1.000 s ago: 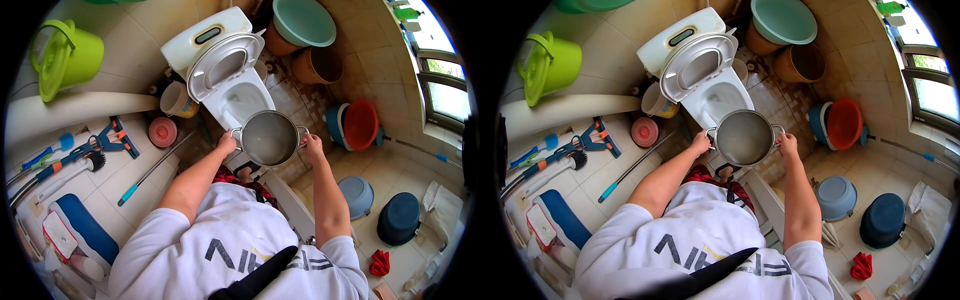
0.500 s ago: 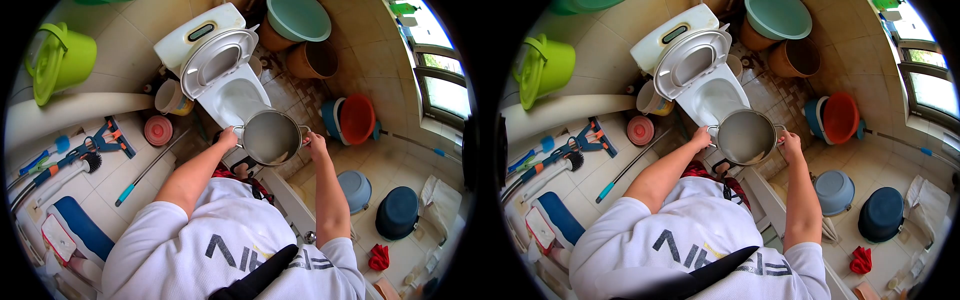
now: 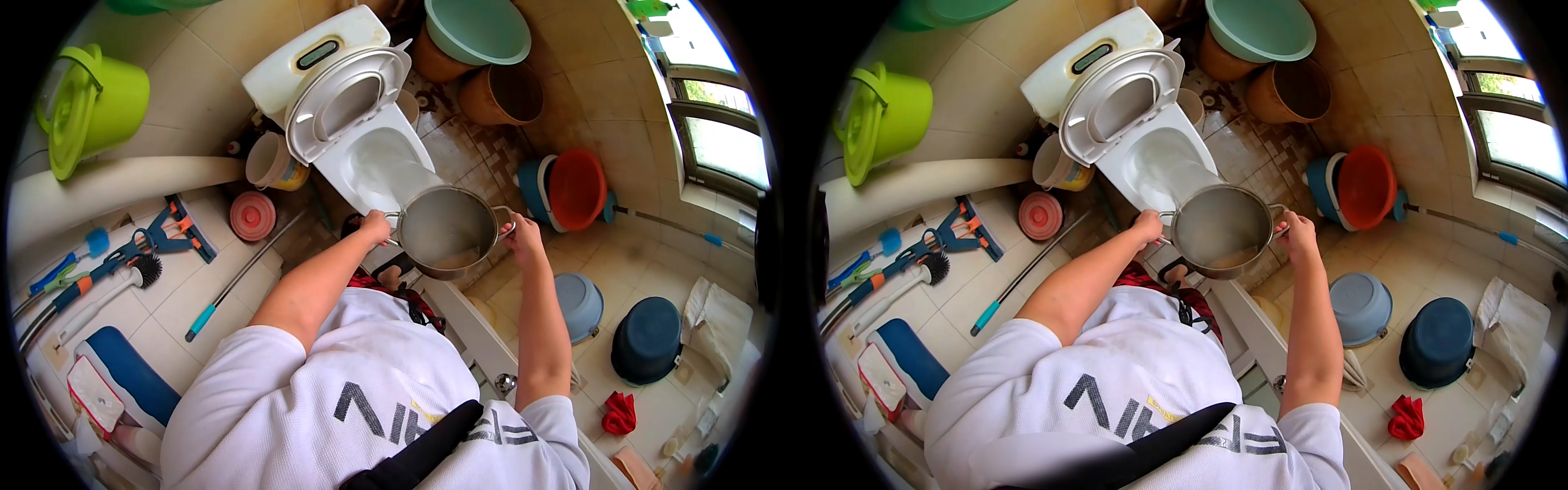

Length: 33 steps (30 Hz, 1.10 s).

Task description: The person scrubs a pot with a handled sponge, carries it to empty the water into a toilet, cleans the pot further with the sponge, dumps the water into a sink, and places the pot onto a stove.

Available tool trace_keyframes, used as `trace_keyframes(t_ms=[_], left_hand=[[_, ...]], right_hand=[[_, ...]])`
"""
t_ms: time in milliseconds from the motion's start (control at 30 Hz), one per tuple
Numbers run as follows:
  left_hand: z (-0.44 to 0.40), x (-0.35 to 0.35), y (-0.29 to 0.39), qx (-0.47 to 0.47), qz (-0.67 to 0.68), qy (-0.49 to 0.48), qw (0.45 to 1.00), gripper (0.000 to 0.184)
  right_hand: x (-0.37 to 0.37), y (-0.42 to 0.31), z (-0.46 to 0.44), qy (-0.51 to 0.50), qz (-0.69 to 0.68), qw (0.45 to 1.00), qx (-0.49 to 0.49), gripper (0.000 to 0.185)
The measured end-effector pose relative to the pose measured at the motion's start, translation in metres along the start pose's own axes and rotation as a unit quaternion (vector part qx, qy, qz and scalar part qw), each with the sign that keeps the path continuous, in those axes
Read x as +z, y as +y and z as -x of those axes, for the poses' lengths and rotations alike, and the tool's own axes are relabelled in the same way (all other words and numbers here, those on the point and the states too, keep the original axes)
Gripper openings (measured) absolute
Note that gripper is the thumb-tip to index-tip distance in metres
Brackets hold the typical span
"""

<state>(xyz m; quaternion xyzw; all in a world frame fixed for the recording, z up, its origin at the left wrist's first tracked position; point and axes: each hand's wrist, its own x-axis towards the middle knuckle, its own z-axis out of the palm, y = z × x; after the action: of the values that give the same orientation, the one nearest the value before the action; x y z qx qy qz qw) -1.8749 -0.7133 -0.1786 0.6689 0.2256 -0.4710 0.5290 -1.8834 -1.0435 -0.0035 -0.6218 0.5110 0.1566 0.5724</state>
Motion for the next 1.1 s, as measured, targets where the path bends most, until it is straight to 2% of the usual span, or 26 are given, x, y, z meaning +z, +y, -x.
trace_keyframes(t_ms=[200,567,667,767,933,967,1100], left_hand=[[0.010,0.005,0.010,-0.053,0.048,-0.038,0.997,0.020],[0.007,0.003,0.021,-0.170,0.059,-0.108,0.978,0.011],[-0.002,0.004,0.012,-0.161,0.069,-0.110,0.978,0.011],[0.005,0.000,0.016,-0.152,0.063,-0.149,0.975,0.013],[0.024,-0.004,0.025,-0.168,0.156,-0.156,0.961,0.017],[0.028,-0.004,0.023,-0.169,0.162,-0.163,0.958,0.017],[0.036,-0.006,0.015,-0.163,0.217,-0.250,0.929,0.017]], right_hand=[[0.000,-0.024,0.016,-0.002,-0.025,1.000,-0.019,0.028],[0.045,-0.090,0.049,-0.025,-0.051,0.993,-0.101,0.054],[0.067,-0.111,0.061,-0.014,-0.059,0.990,-0.131,0.056],[0.084,-0.129,0.067,-0.044,-0.071,0.988,-0.132,0.057],[0.115,-0.151,0.076,-0.082,-0.075,0.985,-0.129,0.054],[0.120,-0.155,0.074,-0.099,-0.073,0.985,-0.124,0.062],[0.155,-0.177,0.093,-0.149,0.003,0.980,-0.134,0.065]])
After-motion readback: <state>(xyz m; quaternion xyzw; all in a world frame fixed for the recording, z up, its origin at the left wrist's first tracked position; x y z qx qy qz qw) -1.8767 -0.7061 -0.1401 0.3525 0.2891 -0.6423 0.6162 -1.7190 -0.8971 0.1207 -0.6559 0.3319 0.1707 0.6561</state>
